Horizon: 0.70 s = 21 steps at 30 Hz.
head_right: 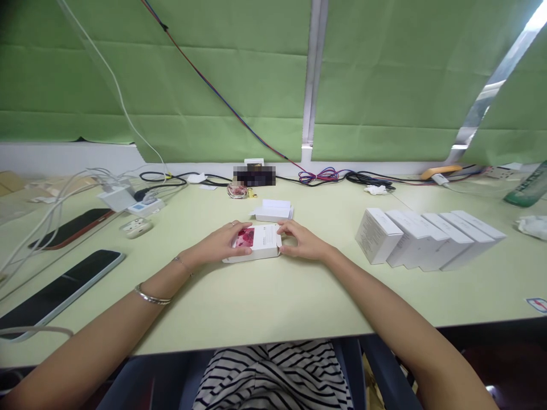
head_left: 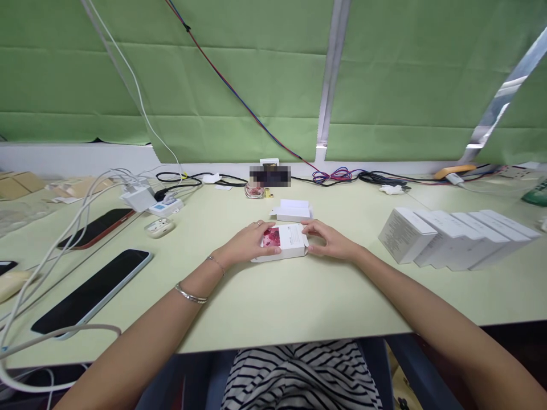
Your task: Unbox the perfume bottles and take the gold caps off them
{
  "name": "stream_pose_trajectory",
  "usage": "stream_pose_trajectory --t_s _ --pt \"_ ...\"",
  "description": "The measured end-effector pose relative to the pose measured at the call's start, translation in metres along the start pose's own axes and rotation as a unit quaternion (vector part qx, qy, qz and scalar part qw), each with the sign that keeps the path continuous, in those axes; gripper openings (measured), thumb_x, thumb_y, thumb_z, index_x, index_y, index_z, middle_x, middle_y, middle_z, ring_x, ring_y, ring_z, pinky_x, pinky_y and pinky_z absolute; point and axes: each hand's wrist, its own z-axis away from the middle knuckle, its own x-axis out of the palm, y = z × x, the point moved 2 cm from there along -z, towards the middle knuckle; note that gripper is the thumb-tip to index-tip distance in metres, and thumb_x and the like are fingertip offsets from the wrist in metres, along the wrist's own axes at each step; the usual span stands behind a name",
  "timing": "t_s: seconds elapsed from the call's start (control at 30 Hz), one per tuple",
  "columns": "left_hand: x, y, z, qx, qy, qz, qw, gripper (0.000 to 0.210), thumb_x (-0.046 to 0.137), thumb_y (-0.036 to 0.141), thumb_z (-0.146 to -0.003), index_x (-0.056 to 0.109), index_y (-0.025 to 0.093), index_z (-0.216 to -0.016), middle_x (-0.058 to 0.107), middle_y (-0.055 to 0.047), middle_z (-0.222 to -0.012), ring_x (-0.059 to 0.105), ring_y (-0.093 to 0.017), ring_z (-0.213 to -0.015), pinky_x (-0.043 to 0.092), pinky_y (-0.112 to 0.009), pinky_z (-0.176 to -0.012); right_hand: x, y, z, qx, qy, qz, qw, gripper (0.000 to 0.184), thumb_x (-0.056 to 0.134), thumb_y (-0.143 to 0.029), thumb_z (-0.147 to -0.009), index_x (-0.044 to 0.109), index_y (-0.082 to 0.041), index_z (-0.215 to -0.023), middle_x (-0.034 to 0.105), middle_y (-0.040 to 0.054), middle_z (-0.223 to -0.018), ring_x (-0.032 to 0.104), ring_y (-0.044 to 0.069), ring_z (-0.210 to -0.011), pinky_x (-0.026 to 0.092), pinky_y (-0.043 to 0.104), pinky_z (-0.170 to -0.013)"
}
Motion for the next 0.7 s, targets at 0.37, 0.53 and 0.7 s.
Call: stream_pose_trajectory --t_s 0.37,0.53,0.7 --pt "-0.0008 0.0051 0.0028 0.021 -0.015 -0.005 1.0 0.076 0.049 0.066 -0.07 0.038 0.017 -0.128 0.05 -0.012 -0.116 0.049 -0.026 -0.103 0.039 -0.035 -0.087 -0.002 -0.002 -0.0005 -0.027 -0.009 0.06 0.998 0.031 0.058 -0.032 -0.077 0.049 -0.02 -0.104 0.037 0.0111 -0.131 0.04 0.021 -0.12 0.037 0.039 -0.098" --pt "-0.0004 0.0036 0.002 0.022 -0.012 -0.002 1.0 0.075 0.049 0.065 -0.071 0.037 0.018 -0.128 0.05 -0.011 -0.116 0.05 -0.026 -0.103 0.039 -0.035 -0.087 -0.0009 -0.0015 -0.0004 -0.023 -0.001 0.082 0.996 0.029 0.059 -0.031 -0.076 0.05 -0.019 -0.101 0.04 0.0112 -0.13 0.04 0.021 -0.12 0.034 0.04 -0.099" --pt "0.0003 0.0026 0.0014 0.025 -0.01 -0.005 1.0 0.075 0.049 0.065 -0.071 0.038 0.017 -0.127 0.051 -0.012 -0.114 0.05 -0.026 -0.101 0.04 -0.035 -0.086 -0.0004 -0.0032 -0.0005 -0.015 0.005 0.082 0.996 0.025 0.06 -0.033 -0.075 0.052 -0.02 -0.095 0.043 0.0107 -0.129 0.04 0.021 -0.121 0.033 0.041 -0.099"
